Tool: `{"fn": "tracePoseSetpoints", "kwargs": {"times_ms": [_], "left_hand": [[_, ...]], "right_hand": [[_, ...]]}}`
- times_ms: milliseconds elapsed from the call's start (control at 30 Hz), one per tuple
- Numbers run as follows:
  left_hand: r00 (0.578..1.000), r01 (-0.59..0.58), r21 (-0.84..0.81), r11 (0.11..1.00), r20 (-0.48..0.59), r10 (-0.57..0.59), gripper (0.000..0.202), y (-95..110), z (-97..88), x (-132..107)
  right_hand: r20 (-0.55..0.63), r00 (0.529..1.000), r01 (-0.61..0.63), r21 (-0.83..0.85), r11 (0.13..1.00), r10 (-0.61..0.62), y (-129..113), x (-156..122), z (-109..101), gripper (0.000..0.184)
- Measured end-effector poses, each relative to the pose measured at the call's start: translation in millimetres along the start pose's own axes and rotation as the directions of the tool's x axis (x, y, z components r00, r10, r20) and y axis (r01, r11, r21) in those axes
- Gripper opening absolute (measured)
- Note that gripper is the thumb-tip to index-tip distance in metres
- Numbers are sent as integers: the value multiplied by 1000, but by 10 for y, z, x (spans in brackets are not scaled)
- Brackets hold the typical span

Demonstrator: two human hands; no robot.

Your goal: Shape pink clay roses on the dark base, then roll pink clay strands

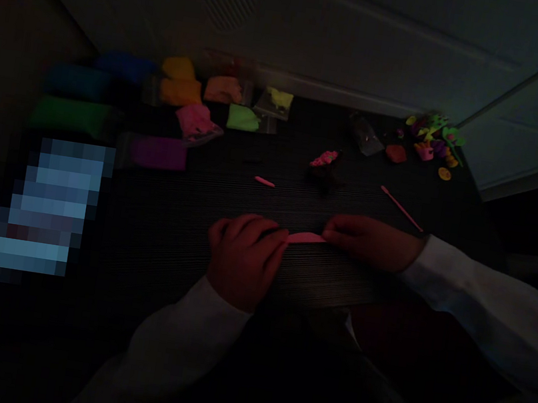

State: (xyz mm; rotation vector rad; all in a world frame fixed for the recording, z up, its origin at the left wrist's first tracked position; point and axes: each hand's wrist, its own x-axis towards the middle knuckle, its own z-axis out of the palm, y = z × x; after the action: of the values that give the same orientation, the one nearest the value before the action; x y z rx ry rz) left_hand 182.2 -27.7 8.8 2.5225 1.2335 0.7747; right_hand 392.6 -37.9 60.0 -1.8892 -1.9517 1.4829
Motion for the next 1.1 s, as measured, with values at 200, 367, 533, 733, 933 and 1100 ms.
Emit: {"fn": "tracePoseSetpoints", "kwargs": {"times_ms": [200, 367, 533, 733, 933, 1100], "left_hand": [[999, 51, -8, 999, 16, -50, 17, -66, -44, 16], [999, 38, -1, 999, 4, -38, 16, -87, -51, 8], [1000, 17, 15, 1000, -12, -17, 15, -83, -22, -6], [1000, -12, 37, 999, -7, 12, 13, -76, -9, -20], [1000, -18, 54, 998, -19, 19, 13, -76, 2, -20], [999, -27, 66, 997, -32, 29, 14, -67, -1, -19]], "right_hand": [[-11, 1000, 27, -22, 999, -27, -69, 36, -6, 26], [-45, 996, -75, -105, 992, 71, -76, -6, -45, 23], [-29, 998, -59, -143, 988, 56, -71, -4, -36, 21], [-38, 995, -95, -157, 983, 90, -67, 35, -21, 21], [-65, 990, -137, -170, 976, 127, -60, 46, -8, 21], [-76, 987, -155, -189, 970, 143, -56, 63, -2, 20]]}}
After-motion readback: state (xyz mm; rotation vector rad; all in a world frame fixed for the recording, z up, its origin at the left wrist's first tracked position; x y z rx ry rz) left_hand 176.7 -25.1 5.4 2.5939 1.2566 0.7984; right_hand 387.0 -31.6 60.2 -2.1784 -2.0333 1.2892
